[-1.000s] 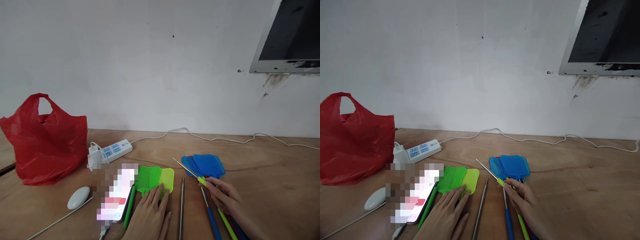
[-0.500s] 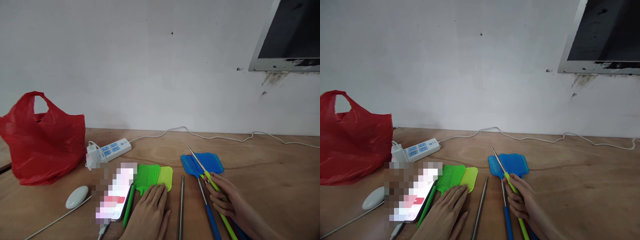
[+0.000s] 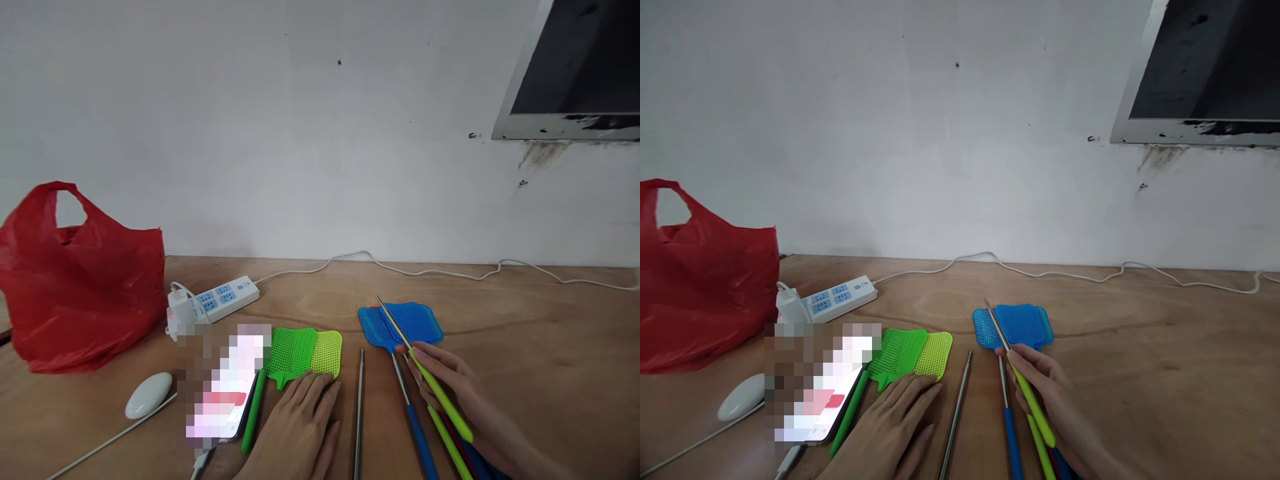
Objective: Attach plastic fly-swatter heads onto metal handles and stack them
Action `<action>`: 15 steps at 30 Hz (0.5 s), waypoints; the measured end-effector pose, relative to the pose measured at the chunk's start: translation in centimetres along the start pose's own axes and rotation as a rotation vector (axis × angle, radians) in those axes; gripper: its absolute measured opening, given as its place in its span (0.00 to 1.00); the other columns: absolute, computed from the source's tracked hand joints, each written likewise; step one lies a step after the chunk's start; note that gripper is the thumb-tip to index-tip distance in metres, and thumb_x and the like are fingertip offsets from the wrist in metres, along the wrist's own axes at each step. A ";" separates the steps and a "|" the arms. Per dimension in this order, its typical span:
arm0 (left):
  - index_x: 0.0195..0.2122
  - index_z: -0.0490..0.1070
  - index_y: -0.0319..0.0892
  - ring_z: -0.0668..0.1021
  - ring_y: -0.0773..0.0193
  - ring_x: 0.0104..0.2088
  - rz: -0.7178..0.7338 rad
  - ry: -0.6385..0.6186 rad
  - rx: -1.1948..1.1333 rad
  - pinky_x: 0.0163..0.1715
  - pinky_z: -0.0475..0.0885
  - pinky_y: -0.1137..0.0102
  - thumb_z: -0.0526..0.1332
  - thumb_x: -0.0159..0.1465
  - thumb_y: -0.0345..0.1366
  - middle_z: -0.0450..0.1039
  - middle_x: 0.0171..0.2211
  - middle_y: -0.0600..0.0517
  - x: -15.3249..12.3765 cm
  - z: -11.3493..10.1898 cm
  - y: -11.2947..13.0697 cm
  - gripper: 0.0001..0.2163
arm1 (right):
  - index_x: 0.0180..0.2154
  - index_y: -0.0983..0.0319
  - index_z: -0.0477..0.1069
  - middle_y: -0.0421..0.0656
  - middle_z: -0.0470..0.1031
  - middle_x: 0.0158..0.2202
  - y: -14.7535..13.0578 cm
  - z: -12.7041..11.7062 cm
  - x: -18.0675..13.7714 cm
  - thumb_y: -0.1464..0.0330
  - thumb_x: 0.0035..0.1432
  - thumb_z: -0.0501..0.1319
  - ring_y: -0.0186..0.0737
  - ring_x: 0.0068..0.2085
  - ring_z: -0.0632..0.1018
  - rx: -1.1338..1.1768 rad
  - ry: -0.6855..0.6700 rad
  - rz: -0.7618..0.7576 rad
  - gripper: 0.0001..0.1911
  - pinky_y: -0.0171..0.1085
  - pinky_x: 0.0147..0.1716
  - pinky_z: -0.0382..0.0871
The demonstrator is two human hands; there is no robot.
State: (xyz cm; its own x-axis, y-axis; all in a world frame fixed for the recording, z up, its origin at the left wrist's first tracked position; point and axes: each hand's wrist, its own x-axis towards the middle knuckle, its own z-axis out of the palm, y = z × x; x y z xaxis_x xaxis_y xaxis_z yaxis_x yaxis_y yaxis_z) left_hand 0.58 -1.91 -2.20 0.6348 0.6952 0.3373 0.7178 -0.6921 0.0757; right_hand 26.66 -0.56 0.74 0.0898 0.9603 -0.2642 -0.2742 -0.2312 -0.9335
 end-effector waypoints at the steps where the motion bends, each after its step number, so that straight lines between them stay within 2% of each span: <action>1: 0.59 0.65 0.39 0.77 0.49 0.53 -0.001 -0.007 -0.027 0.54 0.73 0.56 0.57 0.64 0.29 0.74 0.54 0.43 0.1 -0.1 0.1 0.21 | 0.36 0.57 0.80 0.37 0.72 0.23 0.2 -0.1 0.2 0.54 0.42 0.75 0.31 0.21 0.68 0.028 -0.014 0.001 0.20 0.29 0.17 0.60; 3: 0.56 0.68 0.41 0.77 0.51 0.51 -0.013 -0.018 -0.095 0.52 0.74 0.57 0.57 0.64 0.27 0.75 0.51 0.45 0.2 -0.3 0.4 0.19 | 0.40 0.57 0.78 0.37 0.75 0.25 0.6 -0.1 0.4 0.55 0.45 0.75 0.31 0.21 0.70 0.069 -0.067 -0.001 0.21 0.28 0.17 0.60; 6: 0.45 0.72 0.43 0.78 0.54 0.45 -0.028 -0.030 -0.207 0.47 0.74 0.60 0.55 0.64 0.26 0.76 0.45 0.47 0.4 -0.4 0.6 0.12 | 0.35 0.60 0.75 0.40 0.78 0.26 0.9 0.0 0.7 0.54 0.49 0.73 0.32 0.21 0.71 0.094 -0.146 -0.022 0.19 0.29 0.17 0.61; 9: 0.37 0.71 0.44 0.77 0.56 0.41 0.034 -0.021 -0.295 0.41 0.74 0.63 0.54 0.61 0.24 0.75 0.40 0.48 0.5 -0.4 0.7 0.10 | 0.30 0.61 0.73 0.42 0.79 0.27 0.9 0.0 0.8 0.51 0.49 0.71 0.34 0.21 0.73 0.115 -0.151 -0.053 0.21 0.31 0.18 0.65; 12: 0.41 0.72 0.45 0.76 0.58 0.43 0.099 -0.066 -0.356 0.44 0.73 0.64 0.55 0.57 0.21 0.74 0.44 0.49 0.5 -0.7 0.8 0.15 | 0.28 0.61 0.72 0.40 0.77 0.26 0.7 -0.1 0.9 0.50 0.48 0.71 0.33 0.20 0.72 0.143 -0.109 -0.092 0.22 0.32 0.18 0.66; 15: 0.45 0.72 0.46 0.76 0.58 0.46 0.108 -0.097 -0.396 0.47 0.72 0.65 0.54 0.59 0.21 0.74 0.46 0.49 0.6 -1.2 0.9 0.18 | 0.24 0.62 0.72 0.36 0.71 0.22 0.2 -0.2 0.8 0.48 0.44 0.72 0.30 0.18 0.69 0.132 -0.021 -0.114 0.24 0.30 0.15 0.63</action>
State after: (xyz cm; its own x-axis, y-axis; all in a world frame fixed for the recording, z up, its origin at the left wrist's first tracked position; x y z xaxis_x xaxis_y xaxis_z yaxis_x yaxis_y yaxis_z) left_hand 1.26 -2.32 -0.85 0.7379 0.6166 0.2743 0.4926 -0.7699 0.4056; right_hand 26.88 0.17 0.30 0.1084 0.9824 -0.1519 -0.3869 -0.0991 -0.9168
